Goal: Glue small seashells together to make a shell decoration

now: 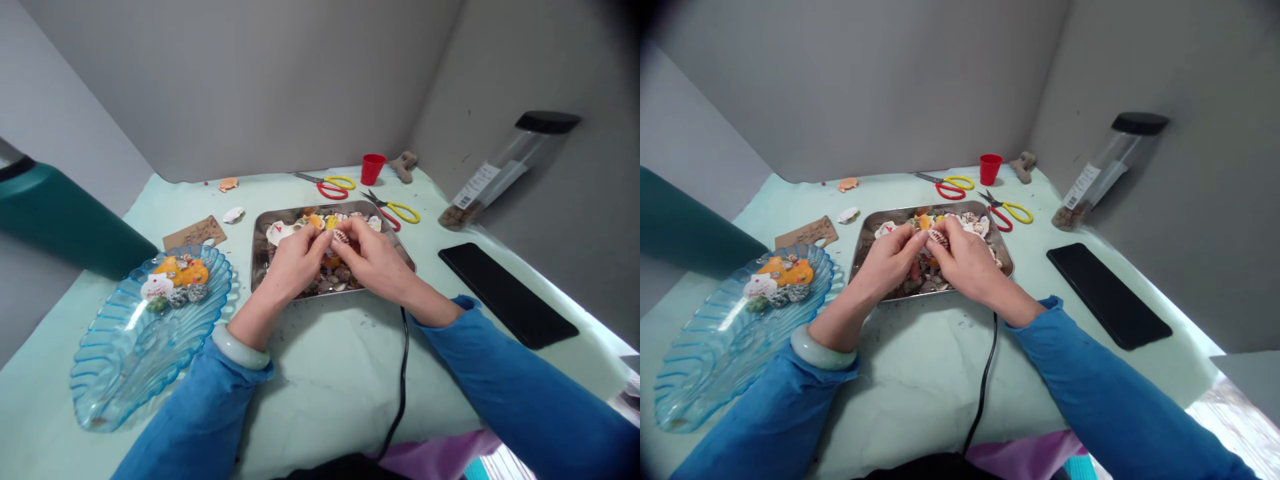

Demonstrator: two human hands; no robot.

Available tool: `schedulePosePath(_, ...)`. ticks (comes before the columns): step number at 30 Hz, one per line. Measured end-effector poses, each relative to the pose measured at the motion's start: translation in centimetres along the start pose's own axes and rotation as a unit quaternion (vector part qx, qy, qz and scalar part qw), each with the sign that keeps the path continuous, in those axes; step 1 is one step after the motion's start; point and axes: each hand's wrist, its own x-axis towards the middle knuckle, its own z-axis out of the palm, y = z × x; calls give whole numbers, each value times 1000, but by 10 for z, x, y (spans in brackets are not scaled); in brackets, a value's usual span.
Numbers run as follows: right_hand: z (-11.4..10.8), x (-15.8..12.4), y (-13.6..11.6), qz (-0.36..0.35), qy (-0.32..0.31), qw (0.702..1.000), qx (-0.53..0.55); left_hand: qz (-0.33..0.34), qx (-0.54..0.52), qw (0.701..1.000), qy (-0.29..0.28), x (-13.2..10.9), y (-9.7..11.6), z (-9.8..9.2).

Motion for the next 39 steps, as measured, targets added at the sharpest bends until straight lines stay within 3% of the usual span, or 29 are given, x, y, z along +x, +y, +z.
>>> schedulePosePath(6, -2, 1, -2, 20, 27, 999, 5, 11, -35, 999, -23, -1, 1, -1)
schedulePosePath(12, -1, 0, 0, 13, 44, 999, 24, 29, -19, 999, -8, 0, -1, 0)
schedulePosePath(39, 0, 0, 1, -34, 7, 999, 25, 43, 17, 999, -5, 1, -3, 0)
